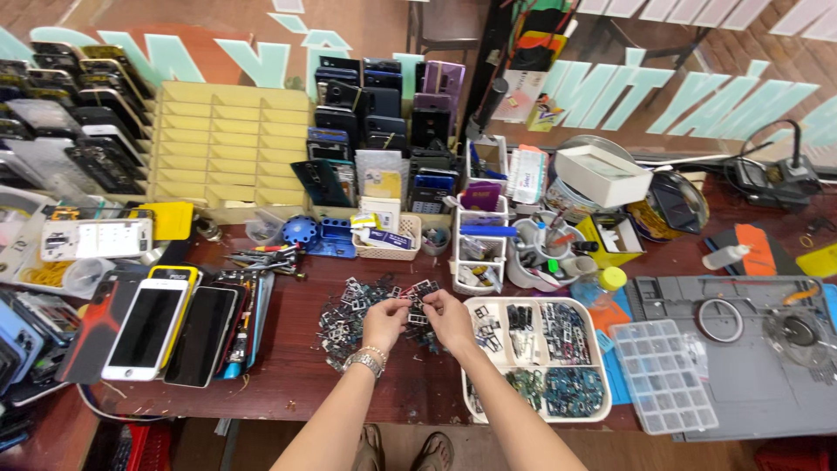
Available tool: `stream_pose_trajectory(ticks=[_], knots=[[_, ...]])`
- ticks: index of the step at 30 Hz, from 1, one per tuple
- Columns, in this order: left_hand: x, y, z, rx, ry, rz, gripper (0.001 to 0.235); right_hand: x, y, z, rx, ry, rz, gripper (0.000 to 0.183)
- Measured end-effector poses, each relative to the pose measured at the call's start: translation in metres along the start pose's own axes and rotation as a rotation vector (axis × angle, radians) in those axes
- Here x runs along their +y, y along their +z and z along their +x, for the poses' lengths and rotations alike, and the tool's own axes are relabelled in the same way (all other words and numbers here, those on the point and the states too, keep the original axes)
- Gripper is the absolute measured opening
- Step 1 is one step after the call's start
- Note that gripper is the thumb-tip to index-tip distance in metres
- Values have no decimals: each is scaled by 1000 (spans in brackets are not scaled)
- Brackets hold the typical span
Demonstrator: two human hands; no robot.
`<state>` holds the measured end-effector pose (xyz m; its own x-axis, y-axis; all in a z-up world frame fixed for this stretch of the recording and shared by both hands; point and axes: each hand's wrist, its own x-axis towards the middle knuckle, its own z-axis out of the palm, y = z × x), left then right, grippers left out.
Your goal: The person sorts small electronic components, likely phone parts, from a pile on the table into a compartmentalized tray. They pick up items one by one or in small groups and place them into specific sections of the tray.
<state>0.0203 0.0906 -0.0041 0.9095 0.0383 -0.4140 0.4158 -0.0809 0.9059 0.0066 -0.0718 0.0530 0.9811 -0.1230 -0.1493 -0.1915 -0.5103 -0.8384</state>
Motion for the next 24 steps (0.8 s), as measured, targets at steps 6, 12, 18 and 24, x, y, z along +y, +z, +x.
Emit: stream_pose_trajectory(ticks=[6,12,18,24], knots=[[7,-72,6,314,80,381,17,-9,43,16,-107,36,-47,19],[24,-113,8,416,-21,470,16,-30,84,26,-157,-23,-99,20],[34,-137,13,418,-50,517,15,-72,108,26,-195,-62,-159,18],[29,-152,26,400,-28,564,15,-109,119,33,-208,-138,-278,29]])
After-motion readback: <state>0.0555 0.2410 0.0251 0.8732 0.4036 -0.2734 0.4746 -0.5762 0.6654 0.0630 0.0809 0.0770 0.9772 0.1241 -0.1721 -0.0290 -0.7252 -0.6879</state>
